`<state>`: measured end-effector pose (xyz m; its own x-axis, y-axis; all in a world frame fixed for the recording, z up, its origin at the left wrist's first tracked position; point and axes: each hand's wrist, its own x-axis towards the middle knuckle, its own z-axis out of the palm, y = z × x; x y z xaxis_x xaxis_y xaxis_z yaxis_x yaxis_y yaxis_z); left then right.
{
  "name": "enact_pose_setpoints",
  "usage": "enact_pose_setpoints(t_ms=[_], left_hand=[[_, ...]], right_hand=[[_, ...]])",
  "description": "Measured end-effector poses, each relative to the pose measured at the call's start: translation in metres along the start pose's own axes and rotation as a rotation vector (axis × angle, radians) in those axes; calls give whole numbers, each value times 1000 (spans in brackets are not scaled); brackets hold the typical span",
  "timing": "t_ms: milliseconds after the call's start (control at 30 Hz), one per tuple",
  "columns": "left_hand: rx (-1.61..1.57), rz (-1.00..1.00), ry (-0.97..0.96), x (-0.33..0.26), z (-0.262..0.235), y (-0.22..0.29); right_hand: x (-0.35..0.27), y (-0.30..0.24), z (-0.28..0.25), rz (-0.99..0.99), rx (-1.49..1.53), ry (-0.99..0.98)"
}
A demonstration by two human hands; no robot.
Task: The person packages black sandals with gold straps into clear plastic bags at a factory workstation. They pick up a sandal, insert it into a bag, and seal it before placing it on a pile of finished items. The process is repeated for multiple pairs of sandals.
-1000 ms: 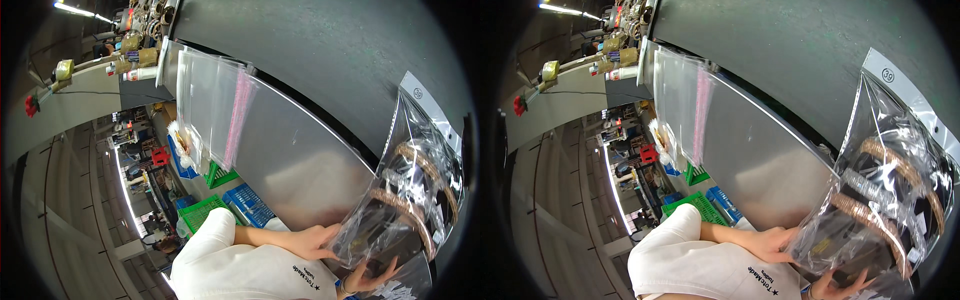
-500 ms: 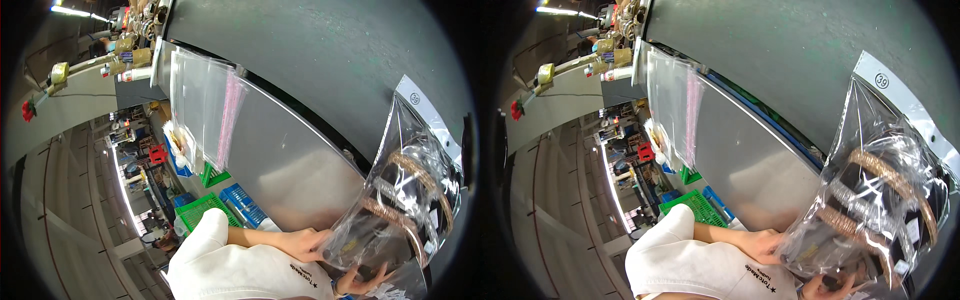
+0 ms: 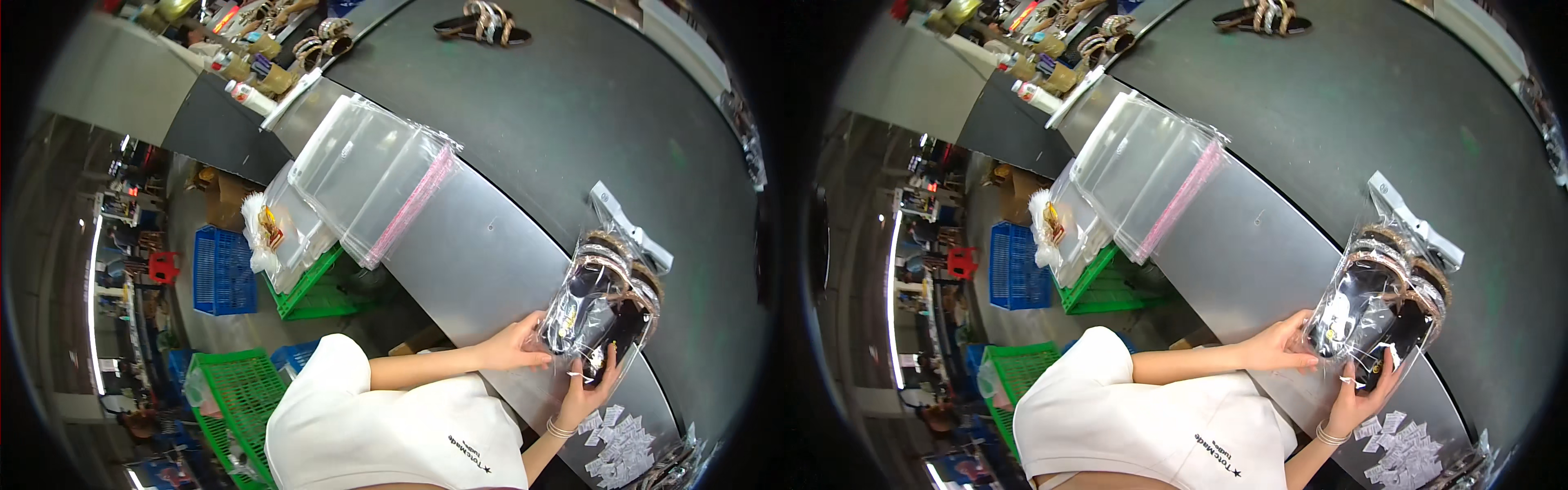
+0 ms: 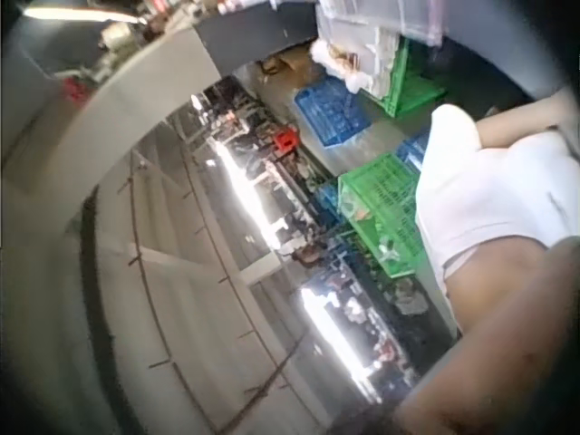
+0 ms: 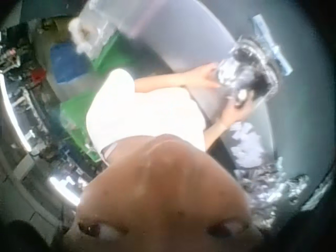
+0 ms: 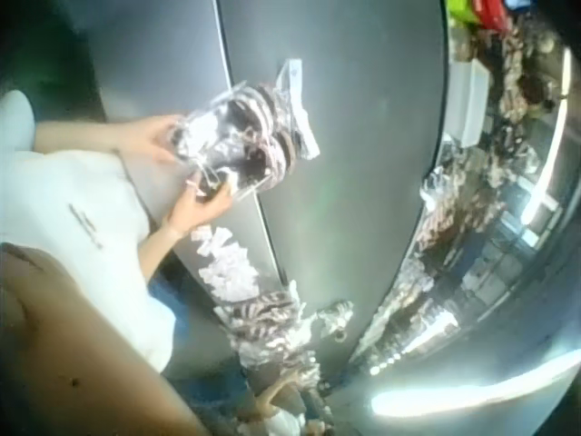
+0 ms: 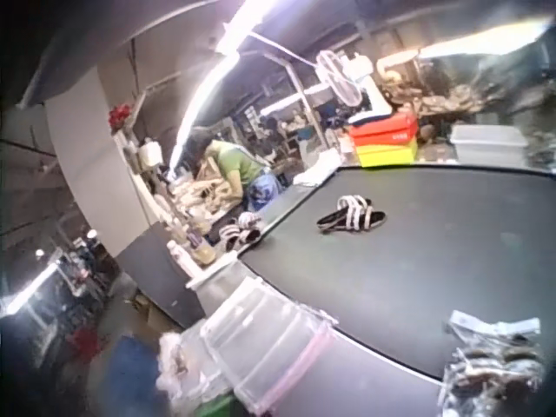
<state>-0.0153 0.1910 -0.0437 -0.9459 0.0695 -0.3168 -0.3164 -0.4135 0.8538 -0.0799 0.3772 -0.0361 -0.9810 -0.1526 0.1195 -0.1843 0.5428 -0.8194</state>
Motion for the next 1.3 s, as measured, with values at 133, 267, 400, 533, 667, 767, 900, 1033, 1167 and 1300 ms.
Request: enact_pose_setpoints(t_ms=[133, 267, 400, 533, 667, 767, 900, 1033, 1167, 1300], left_hand=[[34, 35, -12, -13, 3, 4], [145, 16, 0, -22, 6, 8], [335, 39, 3, -30, 0, 9], [435, -72, 5, -48, -2, 19], [435, -93, 11, -62, -8, 16], [308, -96, 39, -69, -8, 7], [81, -217, 78, -76, -10, 16], [57, -200, 140, -79, -8, 11], [188, 103, 159, -70, -20, -17], [126, -90, 206, -71, -7, 8]], right_hand=[[-1, -13, -5, -83, -209, 61], [-6, -19, -4, -266, -439, 169], [-27, -44, 5, -387, -383, 95], [-40, -61, 15, -405, -248, -126], [-49, -70, 24, -425, -187, -264], [-51, -74, 28, -464, -236, -383], [-52, -81, 32, -496, -190, -474], [-63, -87, 39, -598, -293, -358], [-75, -82, 38, -730, -232, -348], [-112, -80, -3, -759, -218, -394]])
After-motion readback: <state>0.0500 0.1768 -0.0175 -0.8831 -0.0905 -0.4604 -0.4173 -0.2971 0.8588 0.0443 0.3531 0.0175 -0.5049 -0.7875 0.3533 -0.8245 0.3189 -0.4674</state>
